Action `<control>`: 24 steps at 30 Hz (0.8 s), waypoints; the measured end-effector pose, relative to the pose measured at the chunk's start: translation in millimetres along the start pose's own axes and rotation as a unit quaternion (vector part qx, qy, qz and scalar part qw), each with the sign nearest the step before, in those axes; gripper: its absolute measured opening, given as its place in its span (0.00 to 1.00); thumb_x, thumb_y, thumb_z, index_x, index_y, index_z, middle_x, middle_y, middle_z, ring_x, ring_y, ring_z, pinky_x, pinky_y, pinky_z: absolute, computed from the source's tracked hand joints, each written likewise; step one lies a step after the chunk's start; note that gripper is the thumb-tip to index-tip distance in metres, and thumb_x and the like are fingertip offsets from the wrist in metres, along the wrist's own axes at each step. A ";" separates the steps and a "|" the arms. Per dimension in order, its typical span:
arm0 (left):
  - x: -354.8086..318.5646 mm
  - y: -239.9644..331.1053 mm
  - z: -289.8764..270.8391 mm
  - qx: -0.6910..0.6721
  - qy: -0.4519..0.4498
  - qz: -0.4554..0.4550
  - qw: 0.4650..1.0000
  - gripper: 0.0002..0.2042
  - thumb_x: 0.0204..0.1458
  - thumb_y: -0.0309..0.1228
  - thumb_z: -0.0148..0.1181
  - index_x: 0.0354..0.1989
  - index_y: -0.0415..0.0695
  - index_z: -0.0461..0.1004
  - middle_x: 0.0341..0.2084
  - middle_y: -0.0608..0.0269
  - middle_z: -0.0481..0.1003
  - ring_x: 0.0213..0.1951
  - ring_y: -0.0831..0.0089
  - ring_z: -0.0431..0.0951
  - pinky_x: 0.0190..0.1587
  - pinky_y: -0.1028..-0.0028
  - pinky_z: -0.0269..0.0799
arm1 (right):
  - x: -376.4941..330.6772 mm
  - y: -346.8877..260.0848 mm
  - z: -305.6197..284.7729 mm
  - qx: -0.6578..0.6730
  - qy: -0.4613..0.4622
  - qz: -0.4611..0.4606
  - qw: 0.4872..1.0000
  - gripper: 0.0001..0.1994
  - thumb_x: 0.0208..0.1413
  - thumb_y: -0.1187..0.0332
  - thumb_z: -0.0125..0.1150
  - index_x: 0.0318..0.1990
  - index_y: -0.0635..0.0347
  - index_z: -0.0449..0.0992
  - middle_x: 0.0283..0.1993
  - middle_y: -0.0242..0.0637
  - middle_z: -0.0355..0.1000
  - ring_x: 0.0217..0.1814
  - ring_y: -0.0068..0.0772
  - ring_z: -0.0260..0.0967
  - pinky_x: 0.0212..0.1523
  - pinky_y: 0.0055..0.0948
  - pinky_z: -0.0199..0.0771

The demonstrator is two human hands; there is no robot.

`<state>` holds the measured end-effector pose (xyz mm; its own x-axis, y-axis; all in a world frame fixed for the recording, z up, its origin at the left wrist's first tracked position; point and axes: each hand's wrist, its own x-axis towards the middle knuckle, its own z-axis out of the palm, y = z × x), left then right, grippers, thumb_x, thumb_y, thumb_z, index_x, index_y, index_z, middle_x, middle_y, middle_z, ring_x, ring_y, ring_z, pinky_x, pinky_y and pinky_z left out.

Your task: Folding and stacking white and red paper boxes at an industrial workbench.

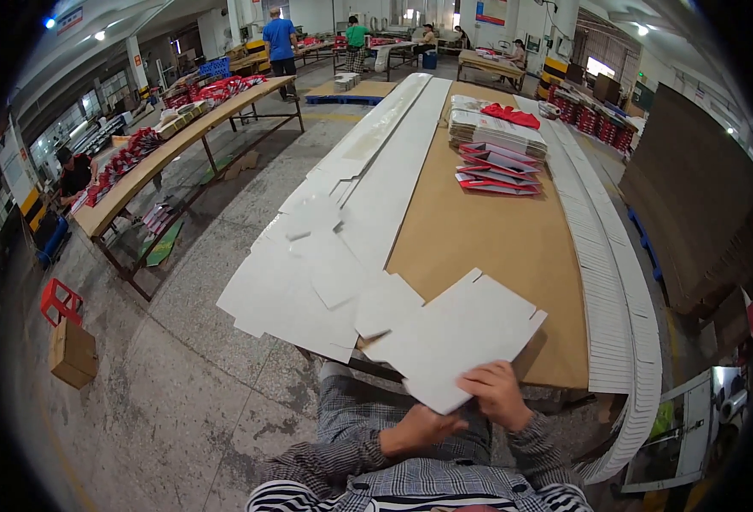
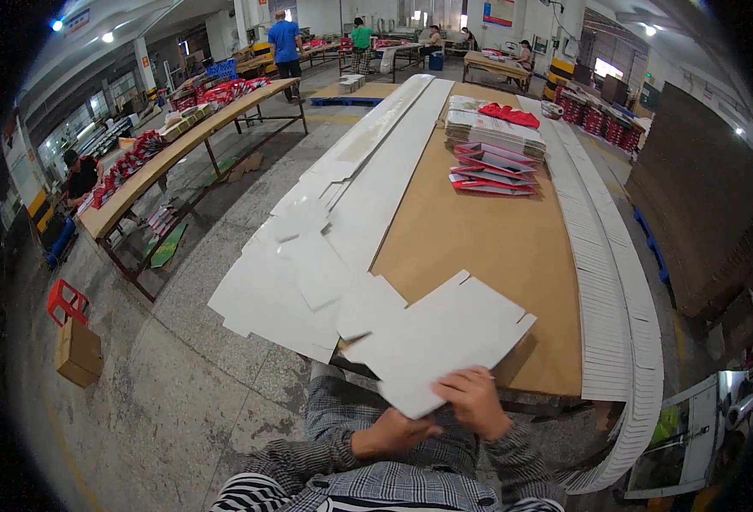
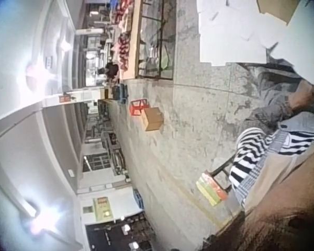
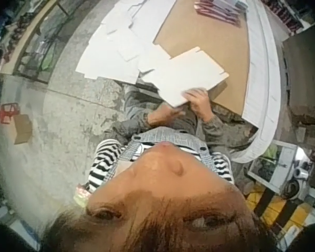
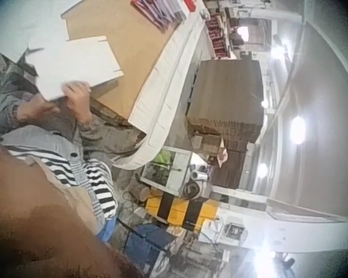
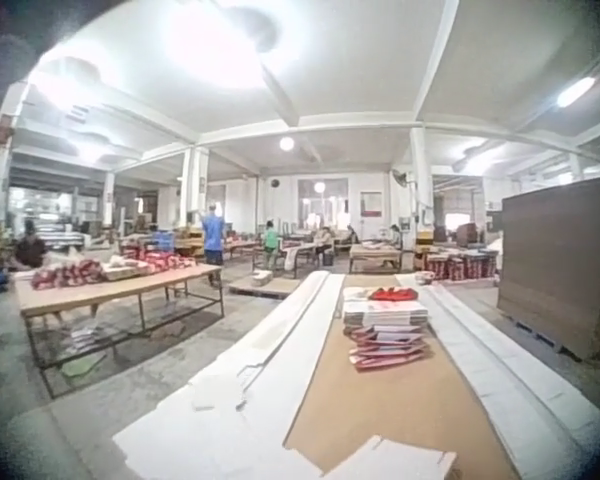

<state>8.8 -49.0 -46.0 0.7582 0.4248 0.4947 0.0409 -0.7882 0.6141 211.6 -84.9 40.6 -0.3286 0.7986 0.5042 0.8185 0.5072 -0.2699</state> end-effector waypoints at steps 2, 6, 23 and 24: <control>4.0 8.2 -11.0 -0.069 0.019 0.034 0.997 0.10 0.49 0.33 0.67 0.35 0.42 0.77 0.35 0.54 0.77 0.36 0.57 0.79 0.35 0.63 0.76 | -54.4 29.6 -11.8 -0.008 0.021 0.077 0.997 0.14 0.43 0.75 0.59 0.39 0.53 0.83 0.40 0.33 0.79 0.47 0.39 0.74 0.53 0.40 0.65; 42.4 7.9 -35.4 0.190 0.015 -0.021 0.981 0.22 0.43 0.28 0.69 0.49 0.42 0.73 0.51 0.51 0.72 0.56 0.53 0.71 0.56 0.63 0.70 | -136.6 77.4 -28.2 0.028 0.089 0.230 0.969 0.02 0.46 0.74 0.61 0.29 0.59 0.76 0.37 0.38 0.77 0.43 0.40 0.75 0.45 0.38 0.70; 140.6 -94.4 -15.5 0.126 -0.228 -0.193 0.946 0.21 0.43 0.35 0.67 0.45 0.42 0.71 0.37 0.52 0.76 0.46 0.54 0.76 0.39 0.56 0.74 | -184.9 132.5 -57.6 -0.014 0.055 0.298 0.953 0.12 0.39 0.71 0.70 0.34 0.62 0.79 0.33 0.39 0.76 0.40 0.38 0.75 0.46 0.34 0.72; 140.1 -101.9 -10.9 0.125 -0.228 -0.193 0.946 0.21 0.43 0.35 0.67 0.45 0.42 0.71 0.37 0.52 0.76 0.46 0.54 0.76 0.39 0.56 0.74 | -187.8 142.6 -49.4 0.053 0.075 0.413 0.906 0.12 0.41 0.70 0.71 0.35 0.62 0.78 0.33 0.38 0.76 0.38 0.36 0.74 0.43 0.34 0.72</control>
<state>103.7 95.7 -32.5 0.8549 0.5112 -0.0884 0.4817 -0.7189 0.5012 413.3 -178.5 -52.0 0.4489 0.8714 0.1980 0.7040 -0.2083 -0.6790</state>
